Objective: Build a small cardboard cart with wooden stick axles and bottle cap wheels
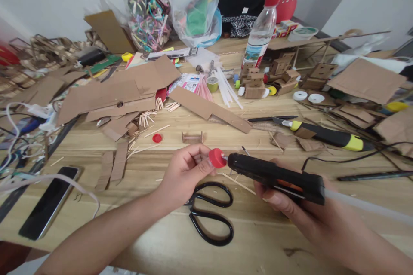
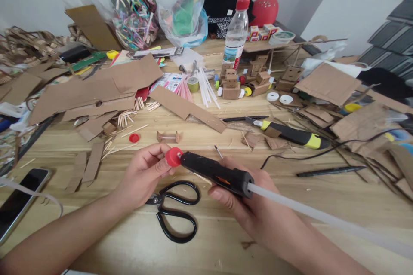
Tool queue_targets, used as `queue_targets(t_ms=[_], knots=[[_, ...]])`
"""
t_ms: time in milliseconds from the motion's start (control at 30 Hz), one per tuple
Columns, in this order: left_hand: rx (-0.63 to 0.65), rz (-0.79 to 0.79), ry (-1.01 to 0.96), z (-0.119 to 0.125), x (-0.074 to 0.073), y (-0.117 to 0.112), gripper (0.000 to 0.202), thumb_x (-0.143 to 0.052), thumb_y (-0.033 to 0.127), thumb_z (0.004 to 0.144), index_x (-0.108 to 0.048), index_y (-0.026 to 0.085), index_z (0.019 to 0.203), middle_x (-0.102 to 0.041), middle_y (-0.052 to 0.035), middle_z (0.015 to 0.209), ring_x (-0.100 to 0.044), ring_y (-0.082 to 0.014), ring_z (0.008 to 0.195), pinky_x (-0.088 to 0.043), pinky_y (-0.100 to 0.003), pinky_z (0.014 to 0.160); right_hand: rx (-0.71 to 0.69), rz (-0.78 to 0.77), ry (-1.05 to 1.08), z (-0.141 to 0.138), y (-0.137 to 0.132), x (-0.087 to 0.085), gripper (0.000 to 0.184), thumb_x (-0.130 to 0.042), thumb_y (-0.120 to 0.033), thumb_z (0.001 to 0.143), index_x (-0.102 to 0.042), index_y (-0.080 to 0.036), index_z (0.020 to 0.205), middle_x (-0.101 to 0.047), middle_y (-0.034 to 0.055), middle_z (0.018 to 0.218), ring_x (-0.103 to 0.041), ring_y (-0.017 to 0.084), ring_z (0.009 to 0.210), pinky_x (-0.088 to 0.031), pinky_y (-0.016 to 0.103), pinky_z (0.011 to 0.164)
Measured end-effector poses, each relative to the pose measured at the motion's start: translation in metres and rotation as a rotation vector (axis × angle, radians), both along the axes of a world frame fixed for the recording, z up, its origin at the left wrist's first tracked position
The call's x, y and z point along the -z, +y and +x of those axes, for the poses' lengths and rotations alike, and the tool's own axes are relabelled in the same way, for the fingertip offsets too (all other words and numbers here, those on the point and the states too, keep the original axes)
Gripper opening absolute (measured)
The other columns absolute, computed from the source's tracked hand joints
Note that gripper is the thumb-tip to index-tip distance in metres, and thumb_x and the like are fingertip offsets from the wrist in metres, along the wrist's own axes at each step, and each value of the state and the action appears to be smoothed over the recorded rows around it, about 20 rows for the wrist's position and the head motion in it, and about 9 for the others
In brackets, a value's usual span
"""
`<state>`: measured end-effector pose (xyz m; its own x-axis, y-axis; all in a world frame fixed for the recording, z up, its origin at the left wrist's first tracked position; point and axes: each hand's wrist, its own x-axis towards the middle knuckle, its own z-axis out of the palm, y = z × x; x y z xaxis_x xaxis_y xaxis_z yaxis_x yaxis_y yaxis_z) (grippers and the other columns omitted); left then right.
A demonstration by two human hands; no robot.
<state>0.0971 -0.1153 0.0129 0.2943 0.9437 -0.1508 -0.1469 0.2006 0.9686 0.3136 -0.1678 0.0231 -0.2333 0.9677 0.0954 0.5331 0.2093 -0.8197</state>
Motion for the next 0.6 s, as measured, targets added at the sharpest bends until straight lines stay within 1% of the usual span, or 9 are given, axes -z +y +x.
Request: queue_targets(t_ms=[100, 233, 300, 467, 533, 600], knots=[[0.008, -0.004, -0.008, 0.000, 0.000, 0.000, 0.051, -0.088, 0.064, 0.060, -0.068, 0.018, 0.068, -0.063, 0.0014, 0.058, -0.053, -0.0113, 0.052, -0.046, -0.027, 0.057, 0.021, 0.012, 0.011, 0.000, 0.001, 0.002, 0.040, -0.051, -0.063, 0.096, -0.066, -0.027, 0.083, -0.068, 0.0013, 0.063, -0.062, 0.019, 0.053, -0.057, 0.030, 0.056], [0.008, -0.020, -0.029, 0.000, -0.001, 0.000, 0.051, -0.089, 0.064, 0.059, -0.068, 0.018, 0.068, -0.063, 0.0017, 0.056, -0.051, -0.0107, 0.051, -0.046, -0.027, 0.057, 0.017, 0.059, 0.052, 0.000, 0.003, 0.003, 0.044, -0.050, -0.066, 0.095, -0.065, -0.027, 0.080, -0.067, 0.0011, 0.062, -0.060, 0.018, 0.051, -0.055, 0.028, 0.051], [0.007, -0.022, -0.031, 0.000, -0.002, 0.000, 0.051, -0.089, 0.063, 0.059, -0.068, 0.018, 0.068, -0.062, 0.0020, 0.056, -0.050, -0.0100, 0.051, -0.045, -0.026, 0.057, 0.002, 0.040, 0.042, -0.001, 0.002, 0.002, 0.044, -0.051, -0.066, 0.095, -0.065, -0.027, 0.079, -0.068, 0.0013, 0.062, -0.060, 0.018, 0.049, -0.056, 0.028, 0.052], [0.031, -0.057, -0.036, 0.001, -0.005, 0.000, 0.052, -0.089, 0.065, 0.058, -0.066, 0.018, 0.066, -0.058, 0.0034, 0.054, -0.046, -0.0095, 0.051, -0.046, -0.026, 0.056, 0.056, 0.028, -0.009, 0.001, -0.002, -0.001, 0.045, -0.050, -0.065, 0.095, -0.068, -0.027, 0.081, -0.067, 0.0011, 0.060, -0.058, 0.018, 0.048, -0.059, 0.031, 0.057], [0.041, -0.067, -0.043, 0.001, -0.005, 0.000, 0.053, -0.089, 0.065, 0.057, -0.066, 0.018, 0.065, -0.056, 0.0035, 0.053, -0.046, -0.0096, 0.050, -0.046, -0.026, 0.055, 0.043, 0.033, -0.035, 0.003, -0.001, 0.004, 0.047, -0.049, -0.067, 0.095, -0.070, -0.026, 0.081, -0.067, 0.0021, 0.059, -0.061, 0.020, 0.050, -0.059, 0.032, 0.057], [0.039, -0.059, -0.039, 0.001, -0.005, 0.000, 0.053, -0.089, 0.065, 0.057, -0.066, 0.018, 0.065, -0.057, 0.0029, 0.053, -0.047, -0.0099, 0.050, -0.046, -0.026, 0.055, 0.054, 0.075, -0.056, 0.006, -0.001, 0.013, 0.053, -0.046, -0.071, 0.094, -0.071, -0.027, 0.079, -0.066, 0.0035, 0.059, -0.064, 0.022, 0.054, -0.060, 0.033, 0.057]])
